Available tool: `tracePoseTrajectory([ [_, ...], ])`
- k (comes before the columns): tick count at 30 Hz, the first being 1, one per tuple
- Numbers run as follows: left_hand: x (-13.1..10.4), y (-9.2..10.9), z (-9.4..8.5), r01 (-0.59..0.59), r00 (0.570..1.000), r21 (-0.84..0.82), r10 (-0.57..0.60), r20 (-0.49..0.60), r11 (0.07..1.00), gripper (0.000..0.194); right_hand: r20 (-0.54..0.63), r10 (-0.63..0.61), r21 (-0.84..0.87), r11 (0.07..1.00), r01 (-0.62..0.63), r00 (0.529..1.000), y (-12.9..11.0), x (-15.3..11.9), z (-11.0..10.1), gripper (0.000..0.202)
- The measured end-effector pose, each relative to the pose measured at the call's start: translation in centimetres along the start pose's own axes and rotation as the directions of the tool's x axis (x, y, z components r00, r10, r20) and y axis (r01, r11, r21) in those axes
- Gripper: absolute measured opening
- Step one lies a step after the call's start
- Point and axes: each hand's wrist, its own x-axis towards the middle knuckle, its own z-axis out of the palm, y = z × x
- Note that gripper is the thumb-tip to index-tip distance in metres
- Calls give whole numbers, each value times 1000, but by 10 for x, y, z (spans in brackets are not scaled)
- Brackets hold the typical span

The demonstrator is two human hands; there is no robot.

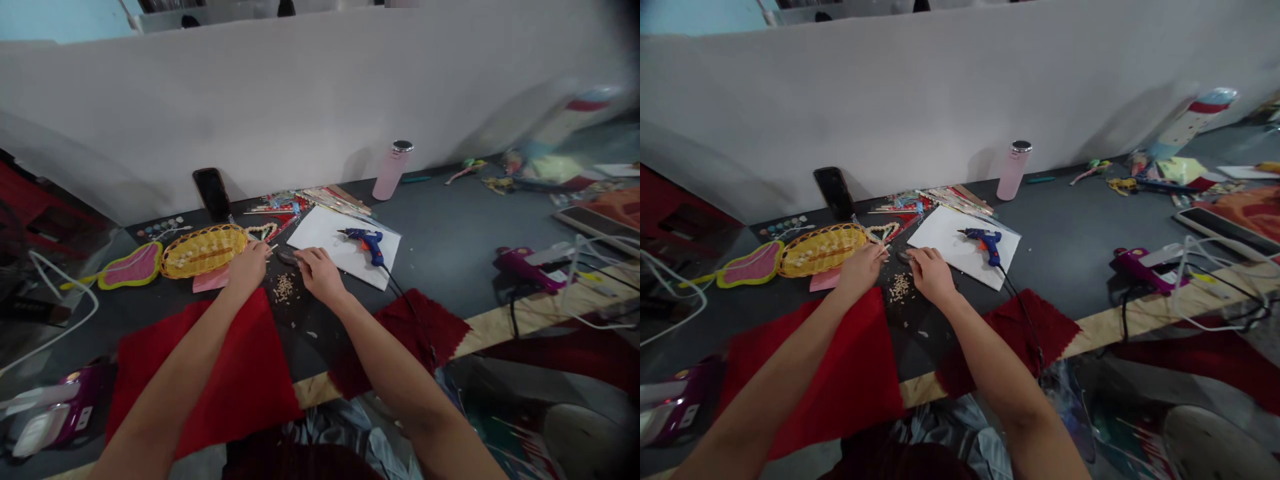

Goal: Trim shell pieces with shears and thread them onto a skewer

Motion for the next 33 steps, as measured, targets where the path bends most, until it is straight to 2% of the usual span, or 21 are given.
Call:
tracePoseTrajectory([
  [2,-14,6,-4,-31,999,-220,29,-13,975,22,-15,-20,143,989,22,1000,-5,0,0,29],
  [4,-28,12,-6,14,1000,-450,-15,0,893,19,8,-74,264,962,69,997,-11,-1,1,31],
  [7,-44,17,-4,164,985,-739,-154,83,654,19,66,-169,364,922,134,983,-18,-4,3,28],
  [9,-52,18,-1,247,964,-847,-205,166,471,20,87,-195,397,906,145,977,-21,-5,4,24],
  [11,-57,19,0,311,946,-894,-200,257,323,21,98,-197,420,897,139,975,-24,-6,5,20],
  [14,-61,20,1,364,928,-910,-166,335,197,23,108,-191,436,891,127,976,-26,-8,7,14],
  [17,-62,20,-2,354,930,-922,-169,327,160,23,134,-159,396,913,94,978,-23,-8,6,12],
  [20,-62,17,-8,320,936,-938,-194,292,132,27,143,-90,276,960,48,986,-15,-6,3,11],
  [22,-62,12,-14,329,928,-938,-221,301,104,34,141,-93,192,979,65,986,-9,-4,2,10],
  [24,-62,5,-18,340,923,-933,-235,306,121,41,149,-121,153,983,98,981,-7,-1,1,10],
  [26,-64,-1,-19,328,931,-923,-232,280,200,42,152,-128,175,980,101,980,-8,0,0,10],
  [29,-67,-6,-14,318,946,-895,-165,279,312,41,149,-78,286,958,32,986,-17,-1,0,11],
  [31,-70,-4,-9,324,946,-892,-109,305,314,40,157,-35,374,927,-26,987,-23,-3,1,11],
  [33,-73,1,-4,325,945,-907,-61,320,267,40,177,-5,442,894,-76,984,-28,-5,3,12],
])
